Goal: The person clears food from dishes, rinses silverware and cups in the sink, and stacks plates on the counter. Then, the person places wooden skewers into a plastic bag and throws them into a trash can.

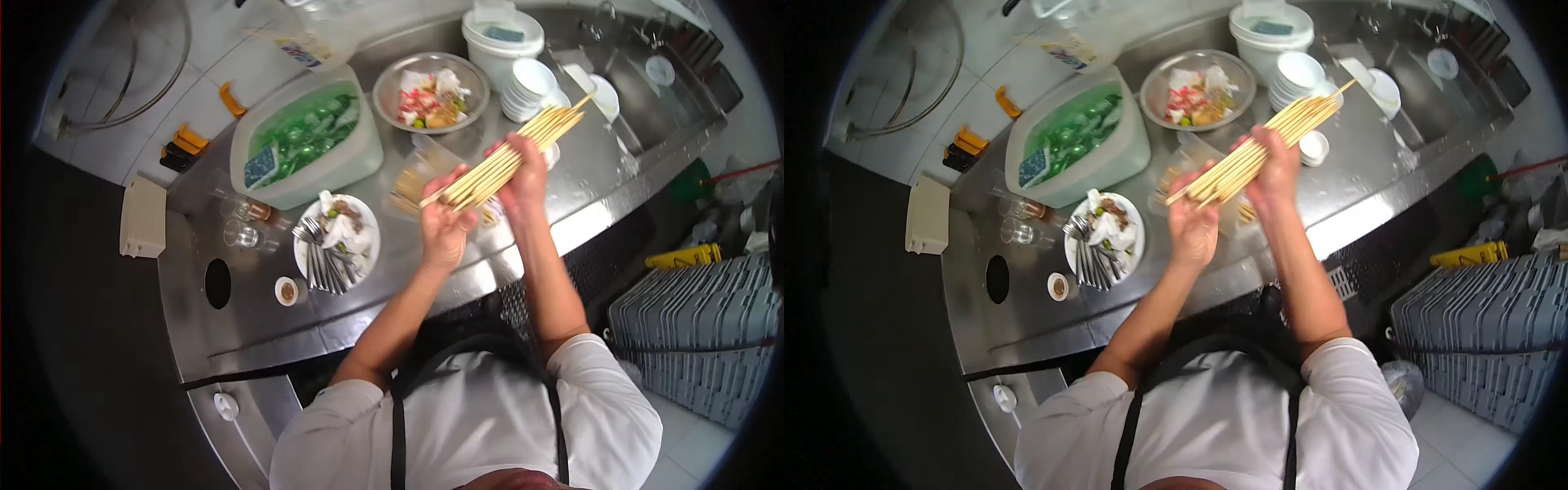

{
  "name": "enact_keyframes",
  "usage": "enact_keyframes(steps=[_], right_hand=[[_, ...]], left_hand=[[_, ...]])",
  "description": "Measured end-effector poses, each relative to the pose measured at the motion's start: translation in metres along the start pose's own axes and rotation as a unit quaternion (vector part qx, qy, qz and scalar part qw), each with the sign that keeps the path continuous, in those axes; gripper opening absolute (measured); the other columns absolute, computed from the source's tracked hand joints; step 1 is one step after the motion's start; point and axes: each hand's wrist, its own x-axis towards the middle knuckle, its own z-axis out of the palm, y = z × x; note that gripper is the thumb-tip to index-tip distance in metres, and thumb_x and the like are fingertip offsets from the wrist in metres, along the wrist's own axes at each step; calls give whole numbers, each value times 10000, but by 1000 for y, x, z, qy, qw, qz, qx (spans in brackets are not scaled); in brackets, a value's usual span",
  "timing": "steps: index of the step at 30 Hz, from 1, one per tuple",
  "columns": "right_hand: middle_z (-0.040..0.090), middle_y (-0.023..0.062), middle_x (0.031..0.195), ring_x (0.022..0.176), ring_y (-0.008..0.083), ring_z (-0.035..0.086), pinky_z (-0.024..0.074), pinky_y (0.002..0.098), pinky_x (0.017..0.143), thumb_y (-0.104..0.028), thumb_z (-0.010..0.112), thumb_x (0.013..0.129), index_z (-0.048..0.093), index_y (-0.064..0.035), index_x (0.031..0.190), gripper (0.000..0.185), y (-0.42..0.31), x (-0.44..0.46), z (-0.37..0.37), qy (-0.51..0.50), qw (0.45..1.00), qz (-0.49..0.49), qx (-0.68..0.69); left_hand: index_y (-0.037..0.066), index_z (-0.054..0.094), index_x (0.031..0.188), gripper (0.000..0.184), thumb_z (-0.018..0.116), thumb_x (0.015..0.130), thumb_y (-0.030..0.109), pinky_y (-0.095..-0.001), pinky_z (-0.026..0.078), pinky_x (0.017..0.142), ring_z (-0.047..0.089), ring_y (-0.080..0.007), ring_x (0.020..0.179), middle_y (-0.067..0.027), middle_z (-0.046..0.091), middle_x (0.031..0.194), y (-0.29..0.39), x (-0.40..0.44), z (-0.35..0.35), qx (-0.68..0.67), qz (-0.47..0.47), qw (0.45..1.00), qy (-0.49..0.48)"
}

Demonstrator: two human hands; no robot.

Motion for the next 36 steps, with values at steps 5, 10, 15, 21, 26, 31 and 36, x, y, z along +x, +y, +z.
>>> enact_keyframes(steps=[5, 10, 15, 21, 26, 31, 36], right_hand=[[559, 108, 787, 626, 229, 608, 556, 368, 590, -23, 596, 811, 487, 1, 904, 145, -122, 27, -95, 86, 982, -166, -33], [564, 111, 802, 671, 214, 617, 552, 350, 619, -16, 604, 766, 475, -3, 1013, 279, -134, 4, -164, 51, 983, -28, -176], [648, 185, 867, 801, 351, 660, 517, 418, 741, -66, 688, 654, 466, 7, 1183, 579, -131, -25, -160, -183, 746, 1, -640], [671, 220, 902, 877, 391, 655, 525, 458, 760, -101, 655, 750, 467, -28, 1108, 411, -98, -22, -122, -359, 401, 34, -842], [678, 209, 902, 852, 376, 670, 537, 442, 734, -77, 596, 793, 470, -3, 1130, 368, -51, -13, -103, -368, 356, 18, -859], [672, 219, 929, 908, 387, 654, 521, 459, 774, -142, 617, 796, 513, 26, 1118, 377, 23, 13, -94, -380, 446, -18, -810], [656, 240, 1023, 945, 404, 639, 514, 440, 812, -186, 648, 801, 603, 37, 1053, 340, 48, 32, -80, -393, 617, -54, -679]], left_hand=[[55, 477, 1252, 646, 823, 709, 110, -373, 444, 914, 512, -225, 1102, -115, 499, 1256, -49, -19, -30, 562, 18, 826, 35], [21, 535, 1165, 522, 788, 723, 135, -361, 478, 788, 582, -276, 911, -146, 595, 1033, -36, 2, 0, 815, 131, 564, -6], [-21, 613, 1034, 348, 749, 790, 186, -336, 493, 723, 635, -246, 789, -145, 661, 858, -42, 34, -50, 702, -121, 702, 14], [-38, 643, 970, 318, 707, 845, 248, -307, 496, 685, 649, -171, 741, -115, 698, 837, -41, 41, -36, 534, -181, 824, 64], [-26, 659, 957, 353, 705, 839, 303, -310, 503, 680, 660, -179, 730, -131, 702, 814, -55, 39, -40, 569, -163, 805, 38], [-41, 610, 1047, 297, 656, 896, 211, -255, 482, 688, 628, -121, 782, -115, 693, 926, -64, 35, -39, 558, -186, 809, -23], [-56, 610, 1096, 340, 661, 891, 210, -271, 491, 715, 641, -146, 814, -134, 693, 938, -35, 42, -21, 572, -151, 806, 26]])
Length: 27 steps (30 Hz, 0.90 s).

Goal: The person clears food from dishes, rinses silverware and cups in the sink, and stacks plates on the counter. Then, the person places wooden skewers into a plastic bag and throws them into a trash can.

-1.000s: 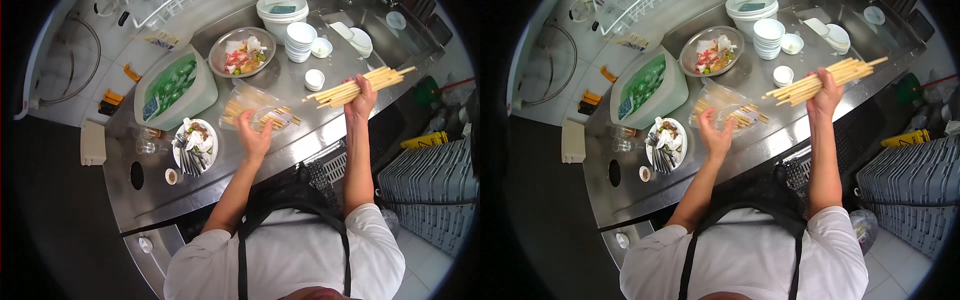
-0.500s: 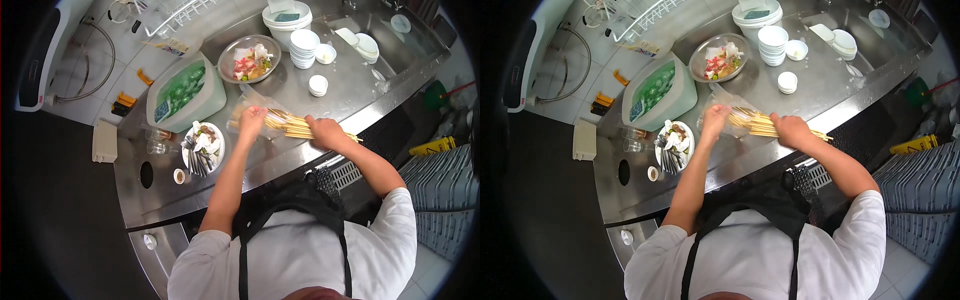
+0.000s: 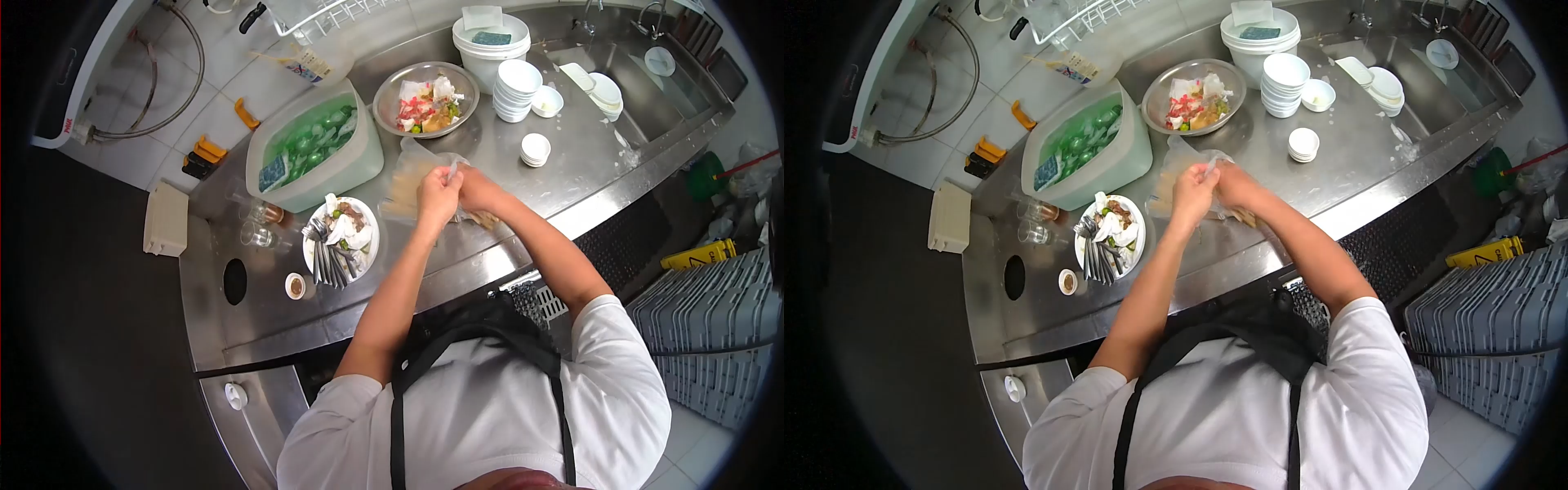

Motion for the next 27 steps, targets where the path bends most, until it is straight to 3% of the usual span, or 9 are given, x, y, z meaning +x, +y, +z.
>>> enact_keyframes(steps=[5, 8, 11, 15, 16, 19, 22, 23, 27], right_hand=[[540, 304, 1259, 1163, 406, 542, 441, 426, 981, -338, 747, 762, 456, 27, 1349, 750, 24, -63, -56, 72, 996, 58, -7], [497, 313, 1312, 1224, 401, 503, 402, 406, 1040, -398, 773, 744, 403, 50, 1378, 860, 37, -112, -62, 8, 988, 111, -104], [454, 316, 1356, 1248, 392, 489, 399, 403, 1044, -441, 774, 741, 378, 62, 1393, 913, 47, -127, -28, 128, 974, 186, 7], [321, 209, 1498, 1377, 316, 343, 333, 417, 1099, -543, 510, 935, 282, 12, 1461, 798, 48, -103, 21, 402, 787, 190, 427], [292, 187, 1517, 1412, 303, 274, 304, 395, 1115, -575, 351, 980, 280, -2, 1466, 755, 40, -96, 29, 397, 776, 213, 441], [466, 199, 1393, 1291, 239, 443, 354, 338, 1053, -516, 289, 1019, 365, 39, 1416, 687, 4, -61, 31, 355, 723, 140, 575], [568, 155, 1263, 1141, 211, 544, 429, 340, 969, -521, 274, 1021, 430, 30, 1379, 675, -39, -51, 1, 230, 874, 118, 411], [613, 116, 1156, 1006, 184, 581, 470, 331, 890, -528, 250, 1022, 494, 21, 1324, 672, -32, -48, 6, 214, 844, 148, 469], [559, 159, 1280, 1181, 277, 526, 395, 393, 1021, -696, 205, 937, 444, 39, 1335, 870, 8, -76, 21, 200, 714, 161, 651]], left_hand=[[-62, 606, 1113, 370, 666, 889, 226, -279, 490, 744, 645, -159, 866, -141, 694, 967, -10, 3, -19, 0, -14, 1000, -11], [-62, 605, 1117, 355, 653, 898, 214, -288, 491, 776, 642, -166, 886, -134, 693, 990, -27, 3, -16, -14, -31, 999, -38], [-41, 620, 1073, 290, 645, 902, 191, -259, 476, 683, 610, -123, 770, -63, 670, 872, -26, 6, -4, -80, 3, 997, 3], [3, 641, 1017, 198, 616, 903, 163, -215, 381, 509, 489, -55, 589, 17, 562, 716, 20, 6, -31, -346, -54, 937, 11], [12, 639, 1015, 188, 615, 905, 162, -207, 353, 489, 466, -41, 583, 30, 537, 707, 27, 8, -40, -384, -37, 922, 1], [15, 632, 1013, 178, 613, 912, 159, -195, 355, 487, 480, -22, 620, 22, 576, 756, 51, 1, -55, -390, -30, 917, -78], [14, 629, 1045, 193, 625, 907, 150, -202, 438, 598, 557, -49, 710, -12, 641, 861, 60, -20, -44, -333, -43, 931, -142], [17, 629, 1073, 215, 640, 900, 145, -209, 474, 670, 591, -65, 761, -29, 664, 923, 60, -26, -42, -350, -37, 924, -151], [10, 628, 1102, 245, 643, 899, 146, -249, 498, 729, 617, -102, 822, -53, 672, 939, 21, -29, -28, -253, -15, 953, -164]])
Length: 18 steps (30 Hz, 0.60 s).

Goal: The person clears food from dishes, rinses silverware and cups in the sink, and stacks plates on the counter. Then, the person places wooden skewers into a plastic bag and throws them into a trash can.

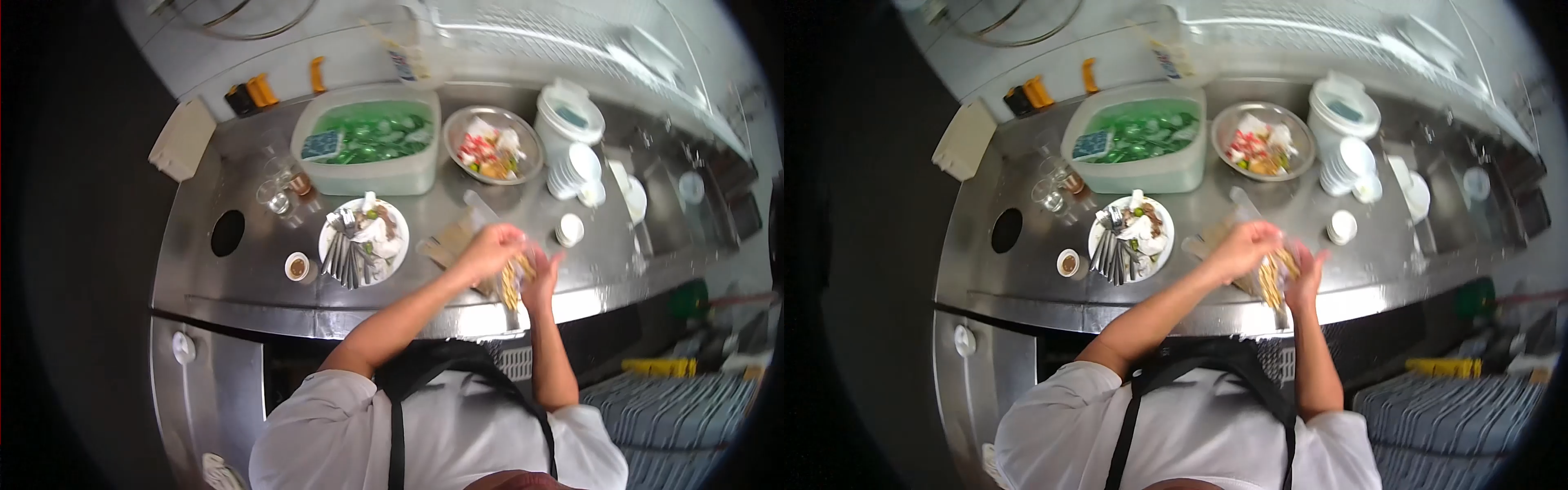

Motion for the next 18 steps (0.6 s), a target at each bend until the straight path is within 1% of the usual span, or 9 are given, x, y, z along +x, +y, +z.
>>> enact_keyframes(steps=[1, 5, 9, 10, 12, 13, 14, 15, 18], right_hand=[[547, 175, 1291, 1201, 283, 509, 378, 404, 1035, -700, 202, 934, 451, 49, 1323, 880, 3, -7, -10, 54, 998, 7, -7], [535, 175, 1278, 1209, 285, 483, 323, 416, 1068, -680, 231, 942, 463, 50, 1288, 841, 34, -30, -56, 30, 989, -88, -118], [480, 199, 1358, 1313, 289, 406, 254, 419, 1121, -651, 224, 959, 418, 40, 1350, 818, 34, -48, -49, 57, 945, -148, -285], [465, 203, 1374, 1330, 288, 387, 234, 417, 1131, -652, 222, 958, 401, 40, 1365, 822, 30, -52, -44, 84, 935, -163, -303], [434, 209, 1407, 1365, 285, 348, 192, 415, 1149, -655, 217, 957, 368, 39, 1394, 834, 25, -59, -36, 140, 912, -191, -336], [423, 198, 1421, 1371, 278, 337, 170, 433, 1152, -657, 208, 957, 353, 26, 1408, 831, 25, -61, -42, 156, 909, -214, -322], [414, 190, 1432, 1374, 282, 332, 170, 456, 1146, -655, 223, 958, 348, 4, 1419, 813, 23, -67, -44, 197, 905, -225, -303], [408, 185, 1439, 1377, 284, 327, 170, 463, 1142, -643, 233, 966, 338, -11, 1429, 790, 18, -76, -45, 220, 895, -228, -315], [381, 203, 1446, 1379, 282, 316, 182, 467, 1130, -526, 294, 1002, 311, -28, 1448, 669, 20, -108, -59, 290, 848, -266, -356]], left_hand=[[2, 624, 1114, 268, 647, 896, 156, -257, 499, 738, 621, -107, 827, -64, 675, 939, -8, -3, -2, 33, 0, 999, -4], [-8, 617, 1140, 353, 680, 872, 211, -280, 505, 740, 631, -123, 828, -95, 683, 954, -29, -12, -14, 155, -8, 986, -55], [8, 614, 1137, 417, 728, 815, 247, -293, 512, 699, 625, -147, 774, -61, 663, 891, 9, -2, -64, 348, 97, 930, -66], [7, 615, 1102, 378, 730, 807, 213, -287, 514, 702, 615, -134, 759, -46, 647, 863, 14, 15, -85, 229, 149, 962, 29], [20, 597, 1110, 409, 756, 801, 236, -295, 518, 675, 601, -124, 741, -16, 644, 861, 72, 55, -149, 185, 214, 951, 122], [26, 565, 1163, 478, 758, 804, 277, -290, 526, 679, 603, -126, 734, -38, 650, 920, 117, 61, -178, 3, 162, 978, 132], [-3, 508, 1253, 611, 758, 803, 327, -327, 521, 819, 630, -194, 903, -124, 630, 1117, 147, 80, -215, 80, 116, 969, 201], [-44, 433, 1334, 783, 766, 785, 405, -372, 452, 967, 554, -268, 1152, -195, 526, 1313, 147, 124, -254, 123, 196, 932, 279], [-104, 269, 1408, 1001, 794, 746, 434, -397, 366, 1069, 401, -332, 1329, -249, 433, 1405, 176, 190, -341, 206, 171, 914, 304]])
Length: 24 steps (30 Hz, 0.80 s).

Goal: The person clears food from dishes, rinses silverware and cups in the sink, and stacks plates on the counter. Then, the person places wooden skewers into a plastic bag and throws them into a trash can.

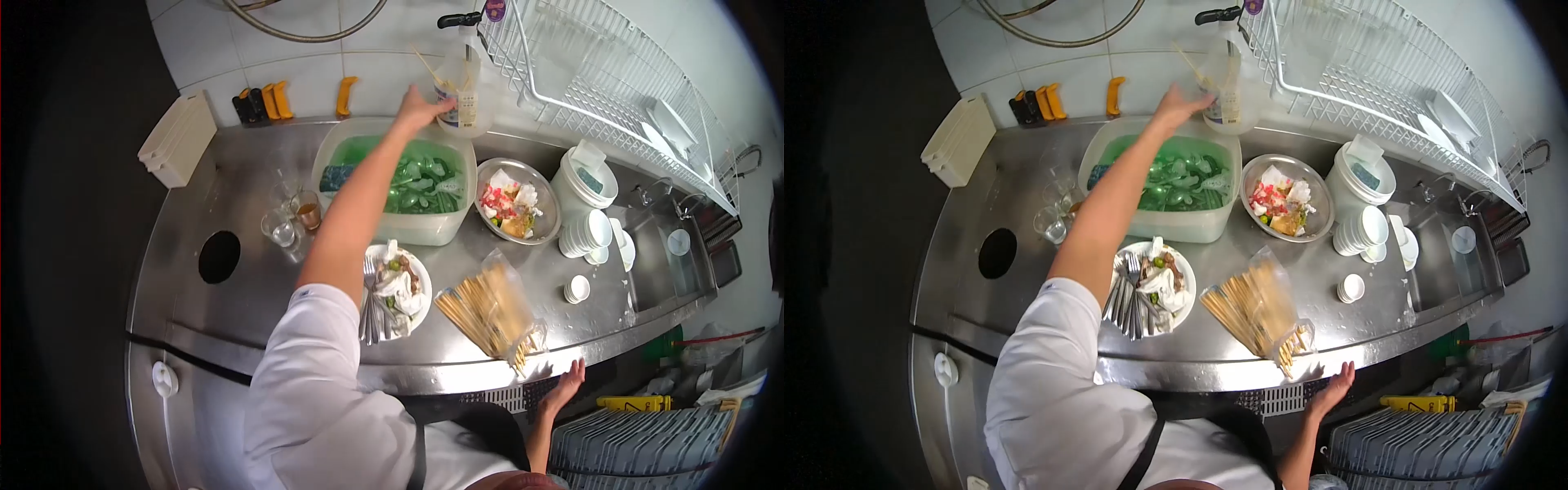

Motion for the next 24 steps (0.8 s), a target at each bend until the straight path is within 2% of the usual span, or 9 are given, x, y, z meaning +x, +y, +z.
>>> enact_keyframes(steps=[1, 3, 7, 10, 13, 16, 19, 22, 24], right_hand=[[362, 216, 1449, 1377, 299, 313, 188, 464, 1125, -553, 301, 994, 291, -23, 1452, 700, 9, -6, -14, 15, 1000, 2, 26], [383, 228, 1423, 1357, 318, 334, 209, 485, 1112, -603, 295, 978, 318, -57, 1446, 719, 1, -25, -34, 65, 997, 44, 13], [418, 230, 1392, 1315, 328, 387, 249, 500, 1083, -696, 268, 935, 354, -82, 1432, 794, -3, -59, -69, 149, 984, 93, -30], [441, 222, 1375, 1297, 328, 410, 266, 500, 1069, -710, 251, 929, 369, -86, 1424, 805, 8, -66, -92, 172, 977, 116, -58], [459, 209, 1364, 1289, 315, 420, 276, 495, 1061, -724, 219, 922, 392, -89, 1408, 818, 17, -69, -96, 175, 970, 160, -44], [469, 200, 1354, 1282, 310, 426, 283, 490, 1055, -725, 210, 922, 405, -93, 1400, 816, 14, -69, -88, 156, 971, 179, -29], [467, 202, 1353, 1287, 316, 416, 282, 502, 1055, -721, 226, 924, 414, -98, 1397, 804, 15, -65, -78, 129, 978, 161, -36], [464, 207, 1353, 1291, 320, 409, 291, 504, 1050, -712, 236, 929, 419, -92, 1394, 796, 11, -65, -69, 107, 981, 144, -74], [464, 207, 1354, 1291, 320, 411, 303, 498, 1044, -707, 235, 932, 420, -82, 1391, 797, 10, -66, -68, 97, 981, 140, -93]], left_hand=[[-119, 235, 1416, 1043, 783, 748, 466, -401, 347, 1082, 375, -338, 1348, -248, 441, 1399, -16, 31, -1, 55, 29, 998, 19], [-106, 221, 1428, 1012, 757, 780, 456, -404, 371, 1049, 424, -317, 1294, -215, 495, 1345, -12, 76, -10, -127, -60, 990, 26], [51, 518, 1214, 506, 655, 889, 415, -275, 376, 645, 491, -92, 894, -6, 619, 1076, -2, 105, -20, -311, -48, 945, 88], [73, 535, 1194, 416, 613, 925, 381, -247, 381, 650, 493, -82, 919, 14, 636, 1011, -4, 107, -26, -298, 62, 952, 3], [77, 485, 1323, 548, 620, 911, 412, -265, 405, 711, 523, -125, 966, -35, 632, 1141, -10, 99, -24, -202, 123, 971, -39], [70, 444, 1381, 690, 649, 867, 481, -317, 423, 837, 546, -188, 1082, -85, 599, 1244, -4, 90, -23, -249, 53, 967, -1], [51, 495, 1297, 733, 662, 803, 566, -413, 395, 982, 476, -271, 1274, -151, 546, 1327, 7, 72, -22, 1, 205, 968, -146], [36, 461, 1355, 895, 648, 746, 664, -414, 382, 1012, 535, -307, 1209, -190, 582, 1271, 62, 30, -14, 404, 287, 861, -111], [33, 566, 1218, 794, 675, 715, 638, -390, 432, 928, 596, -313, 1067, -179, 641, 1104, 62, 39, 4, 411, 272, 857, -151]])
